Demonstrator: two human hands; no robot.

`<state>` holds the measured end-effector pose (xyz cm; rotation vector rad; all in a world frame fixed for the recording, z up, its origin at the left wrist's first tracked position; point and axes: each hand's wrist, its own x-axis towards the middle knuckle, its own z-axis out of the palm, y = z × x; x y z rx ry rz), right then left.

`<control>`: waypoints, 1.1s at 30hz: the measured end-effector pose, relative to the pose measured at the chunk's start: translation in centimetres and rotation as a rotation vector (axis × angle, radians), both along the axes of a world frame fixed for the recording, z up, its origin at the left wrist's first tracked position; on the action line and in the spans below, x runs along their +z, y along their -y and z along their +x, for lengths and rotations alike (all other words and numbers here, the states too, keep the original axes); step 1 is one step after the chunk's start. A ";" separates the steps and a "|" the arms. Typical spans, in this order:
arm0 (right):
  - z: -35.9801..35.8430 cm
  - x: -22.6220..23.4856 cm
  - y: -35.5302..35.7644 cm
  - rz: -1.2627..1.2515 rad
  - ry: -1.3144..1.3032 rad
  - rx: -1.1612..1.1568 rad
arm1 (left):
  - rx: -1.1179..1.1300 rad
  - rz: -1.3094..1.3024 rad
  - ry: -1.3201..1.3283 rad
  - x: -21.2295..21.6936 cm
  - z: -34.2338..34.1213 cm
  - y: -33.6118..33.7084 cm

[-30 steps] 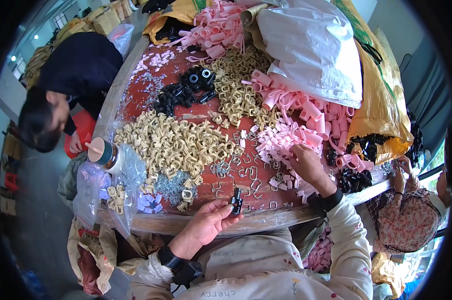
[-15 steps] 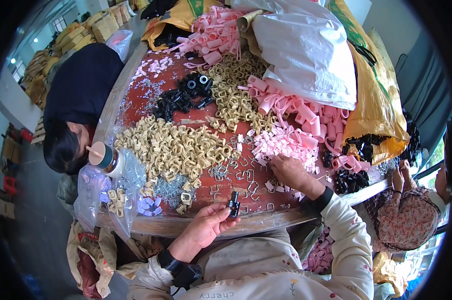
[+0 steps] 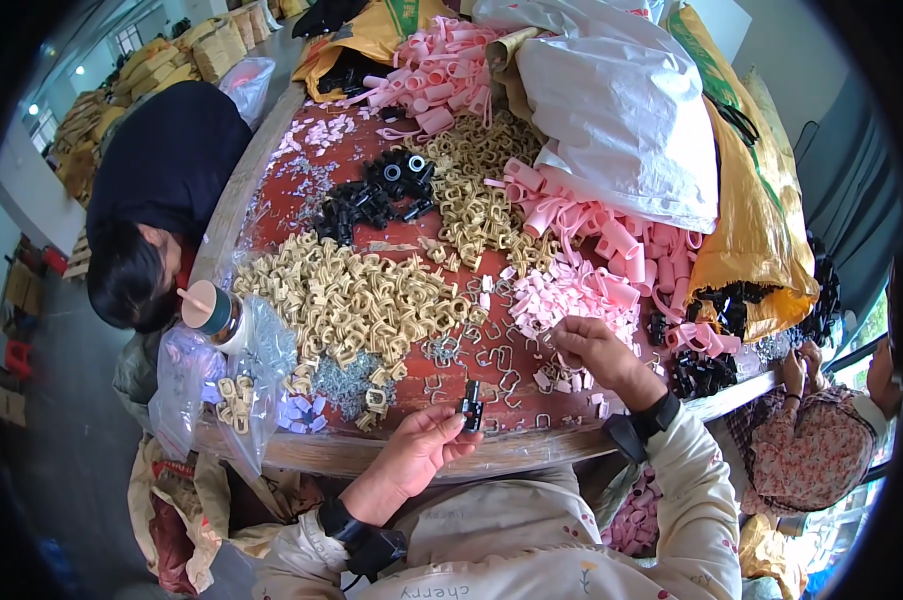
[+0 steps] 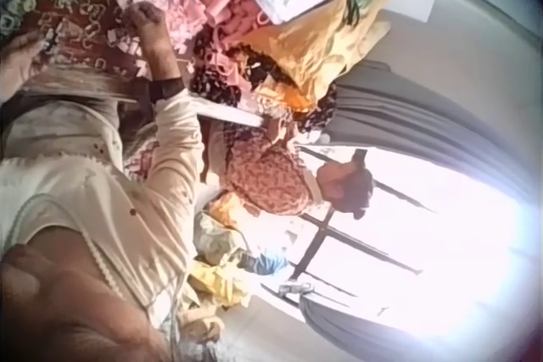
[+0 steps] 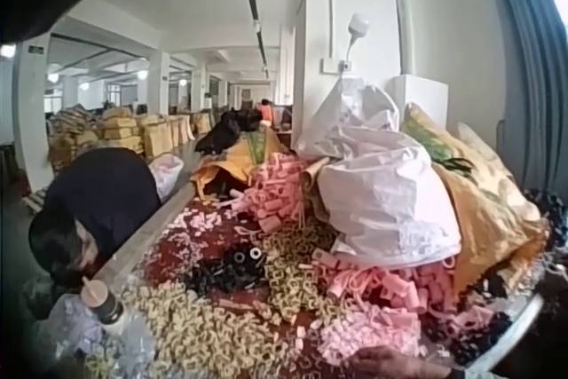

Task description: The person picks up a black plastic component and a metal clip, fits the clip into the component, and then slides a pink plastic sleeve over the assembly. The completed unit is then placed on the table before the person reaches for the next set of parts.

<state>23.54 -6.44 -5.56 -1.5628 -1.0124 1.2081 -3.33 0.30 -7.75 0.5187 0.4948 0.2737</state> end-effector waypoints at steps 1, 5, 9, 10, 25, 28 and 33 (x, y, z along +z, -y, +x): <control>-0.5 0.1 0.1 -0.074 -0.315 -0.015 | 0.015 0.014 -0.005 0.0 0.1 0.0; -3.4 1.2 0.8 -0.169 -0.623 0.056 | 0.035 0.026 0.038 0.8 1.2 0.2; -5.4 1.3 1.1 -0.210 -0.668 0.184 | 0.040 0.027 0.120 1.2 1.9 0.4; -5.7 1.1 1.2 -0.211 -0.671 0.183 | 0.040 0.029 0.152 1.2 2.1 0.4; -8.9 3.1 2.0 0.354 0.270 0.183 | 0.045 -0.084 0.204 0.9 1.4 0.4; -8.7 2.6 2.2 0.462 0.473 0.204 | 0.019 -0.127 0.200 0.9 1.3 0.3; -8.7 2.0 2.6 0.509 0.559 0.210 | -0.037 -0.175 0.215 1.2 1.1 0.3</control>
